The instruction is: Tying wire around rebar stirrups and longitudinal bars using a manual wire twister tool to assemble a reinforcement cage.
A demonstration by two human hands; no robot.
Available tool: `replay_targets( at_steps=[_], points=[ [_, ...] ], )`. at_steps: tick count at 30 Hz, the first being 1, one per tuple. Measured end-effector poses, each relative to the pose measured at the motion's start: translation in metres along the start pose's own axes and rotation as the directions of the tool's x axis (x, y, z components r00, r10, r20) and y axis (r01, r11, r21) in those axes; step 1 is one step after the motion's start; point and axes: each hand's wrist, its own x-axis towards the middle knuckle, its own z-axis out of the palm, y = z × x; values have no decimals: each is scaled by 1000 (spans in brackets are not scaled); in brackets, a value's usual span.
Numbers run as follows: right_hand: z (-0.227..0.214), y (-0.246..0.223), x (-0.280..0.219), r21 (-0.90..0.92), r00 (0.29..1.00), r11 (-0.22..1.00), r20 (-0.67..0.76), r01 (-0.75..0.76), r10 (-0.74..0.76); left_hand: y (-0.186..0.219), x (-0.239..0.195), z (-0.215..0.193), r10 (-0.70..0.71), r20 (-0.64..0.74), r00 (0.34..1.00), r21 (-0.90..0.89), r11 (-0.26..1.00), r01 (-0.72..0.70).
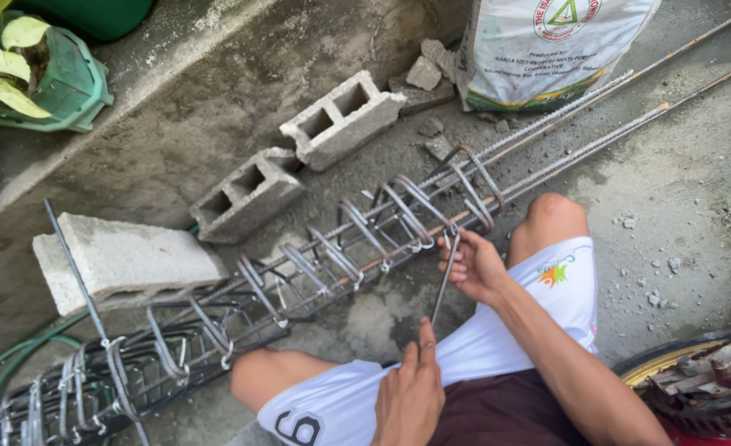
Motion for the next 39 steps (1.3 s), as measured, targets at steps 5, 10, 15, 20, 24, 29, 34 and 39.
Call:
replay_targets(
  at_steps=[5, 10, 15, 20, 24, 29, 34, 39],
  points=[
    [23, -7, -12, -257, 992, 966, -125, -29, -4, -8, -4, 4, 8, 8, 1000, 98, 995, -8],
    [19, -20, -9, -347, 979, 931, -200, -114, 45, -9, -2, -3, 59, -75, 995, 217, 975, -41],
    [38, -35, -15, -557, 966, 814, -256, -166, 22, -11, 0, -11, 61, -27, 998, 277, 960, -51],
    [37, -47, -11, -772, 972, 616, -232, -160, -38, -8, 3, -13, 74, -7, 997, 252, 965, -70],
    [51, -54, -12, -913, 965, 360, -242, -192, -98, -2, -3, -2, 32, 25, 999, 260, 965, -37],
    [62, -57, -11, -954, 961, 202, -247, -220, -123, 1, -30, 12, 68, -146, 987, 409, 913, -2],
    [78, -60, -11, -944, 937, 54, -330, -326, -116, 16, -33, -6, 155, 56, 986, 306, 938, -165],
    [89, -53, -11, -939, 931, 0, -342, -345, -130, 33, -35, 23, 112, -20, 994, 263, 959, -103]
  ],
)
